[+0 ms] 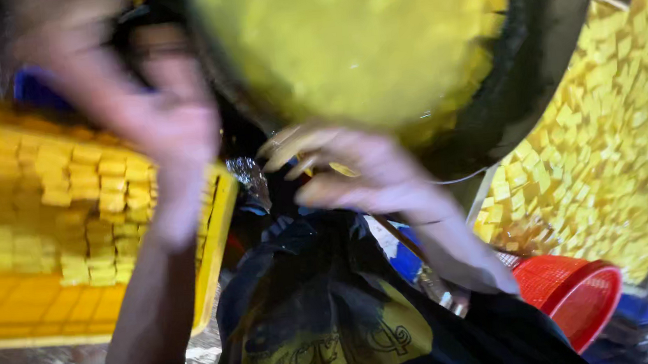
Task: The person repeatedly scoops yellow cubed food items from a large metal basin filled with water and places them into a yellow plastic crate. The person uses both hands to lift and transfer the cubes, rinsing them in the process.
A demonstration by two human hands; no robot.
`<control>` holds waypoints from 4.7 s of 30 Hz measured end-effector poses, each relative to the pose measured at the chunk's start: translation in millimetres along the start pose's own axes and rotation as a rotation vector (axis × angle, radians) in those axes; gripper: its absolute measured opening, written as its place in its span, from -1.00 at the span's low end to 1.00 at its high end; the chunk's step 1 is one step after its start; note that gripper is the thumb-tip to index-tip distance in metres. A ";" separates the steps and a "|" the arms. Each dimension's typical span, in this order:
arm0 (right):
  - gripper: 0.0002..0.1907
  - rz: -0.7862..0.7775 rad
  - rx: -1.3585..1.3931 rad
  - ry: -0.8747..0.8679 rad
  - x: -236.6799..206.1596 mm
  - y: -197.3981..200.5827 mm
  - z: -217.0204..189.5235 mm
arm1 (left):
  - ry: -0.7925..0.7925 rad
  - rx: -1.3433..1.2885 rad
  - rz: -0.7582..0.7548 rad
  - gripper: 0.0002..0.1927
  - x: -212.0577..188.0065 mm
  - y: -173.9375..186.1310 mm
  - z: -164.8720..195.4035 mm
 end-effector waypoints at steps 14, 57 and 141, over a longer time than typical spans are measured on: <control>-0.54 -0.427 -1.639 -0.329 -79.1 311.9 169.3 | -0.412 0.735 -1.424 -0.57 -209.0 -329.5 55.2; -0.71 0.262 -0.410 -0.105 7.5 392.5 152.9 | 1.096 -1.388 -0.581 -0.72 2.1 -423.6 65.6; -0.55 -1.112 -0.495 0.248 239.6 -460.2 286.5 | 1.096 -0.238 0.548 -0.39 -150.7 237.1 -309.0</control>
Point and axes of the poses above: each hand's wrist, its own x-axis towards the middle knuckle, its own y-axis out of the back of the hand, z = x × y, the point moved 1 cm from there along x, towards the middle knuckle, and after that the axes turned 15 degrees about y, right-handed, at the moved point
